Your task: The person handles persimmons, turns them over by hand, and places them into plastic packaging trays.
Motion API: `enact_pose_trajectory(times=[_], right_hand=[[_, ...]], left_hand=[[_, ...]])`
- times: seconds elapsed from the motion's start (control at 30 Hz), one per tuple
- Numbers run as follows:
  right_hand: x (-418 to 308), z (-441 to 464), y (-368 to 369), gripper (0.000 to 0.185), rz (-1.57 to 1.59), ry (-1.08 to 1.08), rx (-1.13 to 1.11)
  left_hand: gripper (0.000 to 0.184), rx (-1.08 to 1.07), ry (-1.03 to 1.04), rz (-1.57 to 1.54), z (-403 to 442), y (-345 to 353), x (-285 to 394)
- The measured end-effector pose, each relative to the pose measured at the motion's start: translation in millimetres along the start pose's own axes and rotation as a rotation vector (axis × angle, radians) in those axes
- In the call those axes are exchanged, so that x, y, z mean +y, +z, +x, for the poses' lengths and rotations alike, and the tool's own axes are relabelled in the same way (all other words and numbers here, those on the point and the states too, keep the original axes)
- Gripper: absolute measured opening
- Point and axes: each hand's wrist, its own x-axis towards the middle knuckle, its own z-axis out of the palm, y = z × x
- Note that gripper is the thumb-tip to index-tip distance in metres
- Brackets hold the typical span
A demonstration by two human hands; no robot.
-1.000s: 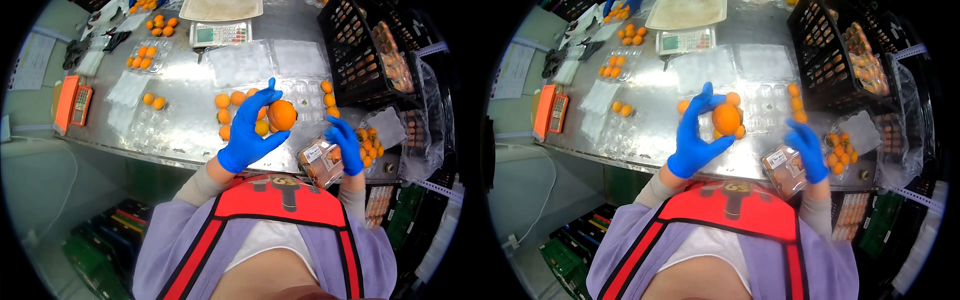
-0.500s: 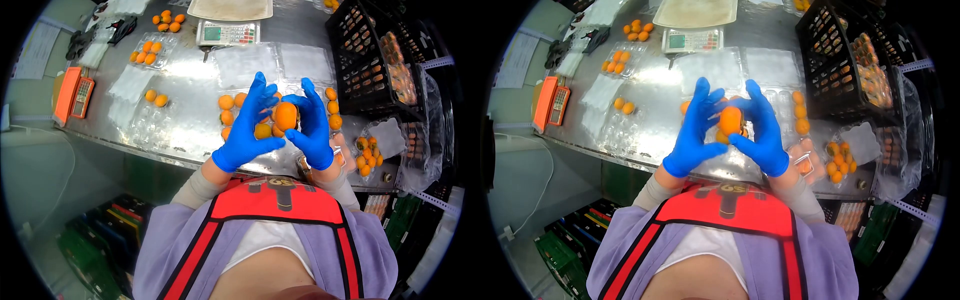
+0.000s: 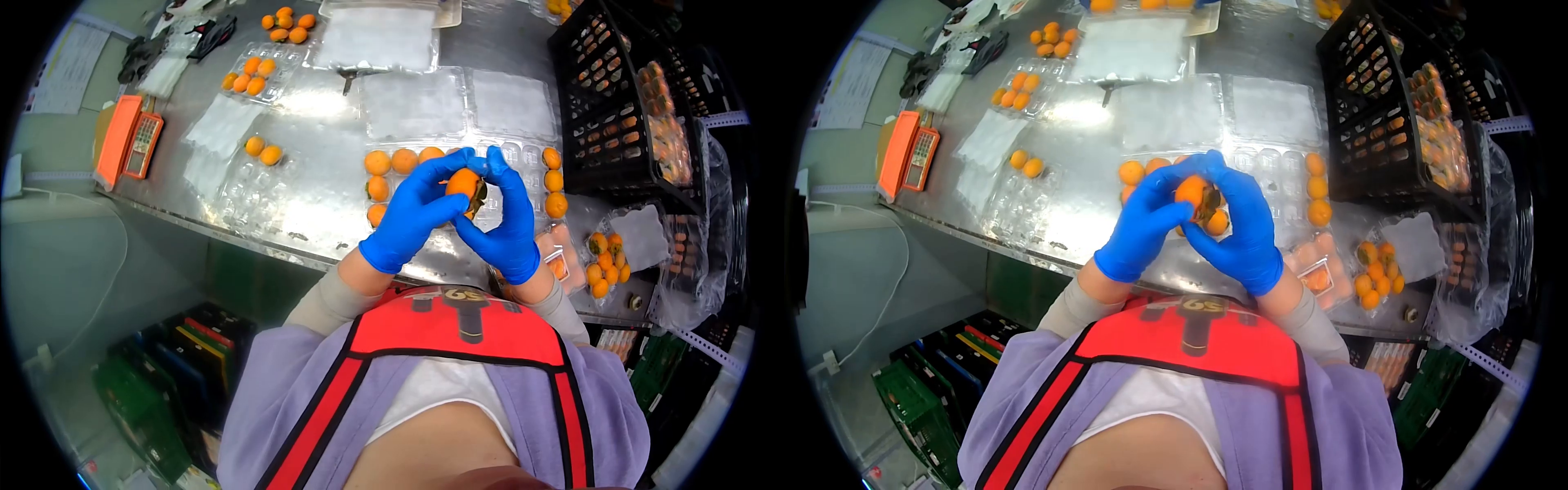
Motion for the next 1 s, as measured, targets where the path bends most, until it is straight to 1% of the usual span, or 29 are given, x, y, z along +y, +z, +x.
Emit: enact_pose_trajectory(times=[0.03, 0.07, 0.13, 0.17, 0.23, 0.37, 0.43, 0.47, 0.53, 0.57, 0.63, 0.67, 0.73, 0.77, 0.8, 0.83, 0.87, 0.9, 0.93, 1.0], right_hand=[[2.4, 0.0, 1.5, 0.088, -0.113, -0.060, -0.029], [3.1, 0.8, 2.5, 0.088, -0.108, -0.061, -0.031], [2.9, 1.0, 3.4, 0.084, -0.015, 0.021, -0.011], [1.4, 1.8, 3.1, 0.084, -0.014, 0.025, -0.012], [-1.8, 3.9, 1.9, 0.082, 0.131, 0.134, -0.044], [7.1, 2.9, 0.9, 0.080, 0.151, 0.175, -0.033], [16.6, -1.4, 2.7, 0.076, 0.166, 0.212, -0.017], [20.0, -4.0, 3.6, 0.076, 0.168, 0.214, -0.018], [26.8, -9.3, 5.0, 0.075, 0.136, 0.255, -0.071], [32.0, -12.4, 2.0, 0.075, 0.137, 0.257, -0.071], [47.0, -19.7, -11.0, 0.072, 0.080, 0.421, -0.007], [54.7, -22.7, -17.1, 0.067, 0.093, 0.452, 0.048], [72.2, -32.6, -24.5, 0.060, 0.175, 0.544, 0.137], [74.6, -36.0, -26.5, 0.058, 0.187, 0.591, 0.105], [75.5, -39.0, -29.1, 0.056, 0.195, 0.640, 0.078], [75.7, -42.3, -24.4, 0.053, 0.240, 0.622, 0.044], [73.2, -45.5, -19.0, 0.053, 0.258, 0.644, -0.042], [71.1, -48.9, -11.5, 0.053, 0.336, 0.685, -0.127], [57.6, -44.0, -1.5, 0.055, 0.527, 0.791, -0.136], [48.5, -44.7, 12.0, 0.056, 0.424, 0.769, -0.168]], left_hand=[[0.048, 0.027, 0.013, 0.045, 0.6, 0.0, -1.5], [0.048, 0.033, 0.013, 0.047, 0.6, -1.7, -1.5], [0.045, 0.111, -0.155, -0.045, 0.4, -5.2, -1.0], [0.045, 0.112, -0.158, -0.047, 1.8, -7.3, 0.9], [0.046, 0.068, -0.273, -0.277, 5.5, -10.7, 7.6], [0.047, 0.067, -0.334, -0.336, 4.2, -10.6, 5.6], [0.052, 0.050, -0.233, -0.072, 1.0, -14.9, -12.2], [0.052, 0.053, -0.235, -0.072, -0.6, -18.3, -18.4], [0.058, 0.108, -0.152, 0.058, -2.8, -23.5, -26.3], [0.058, 0.108, -0.154, 0.058, -3.7, -27.8, -30.0], [0.063, 0.316, 0.032, 0.192, -6.0, -42.6, -37.6], [0.066, 0.370, 0.050, 0.175, -8.7, -56.0, -44.0], [0.065, 0.395, -0.024, 0.542, -16.5, -67.4, -29.7], [0.065, 0.385, 0.017, 0.649, -16.7, -67.0, -27.1], [0.065, 0.367, 0.018, 0.638, -15.3, -66.2, -31.5], [0.063, 0.304, 0.119, 0.796, -13.9, -65.1, -38.5], [0.061, 0.239, 0.225, 0.952, -12.4, -62.9, -43.9], [0.066, 0.204, 0.324, 1.128, -8.1, -51.0, -42.0], [0.066, 0.194, 0.330, 1.122, -4.4, -41.3, -44.8], [0.067, 0.070, 0.342, 1.251, 1.1, -24.5, -51.4]])
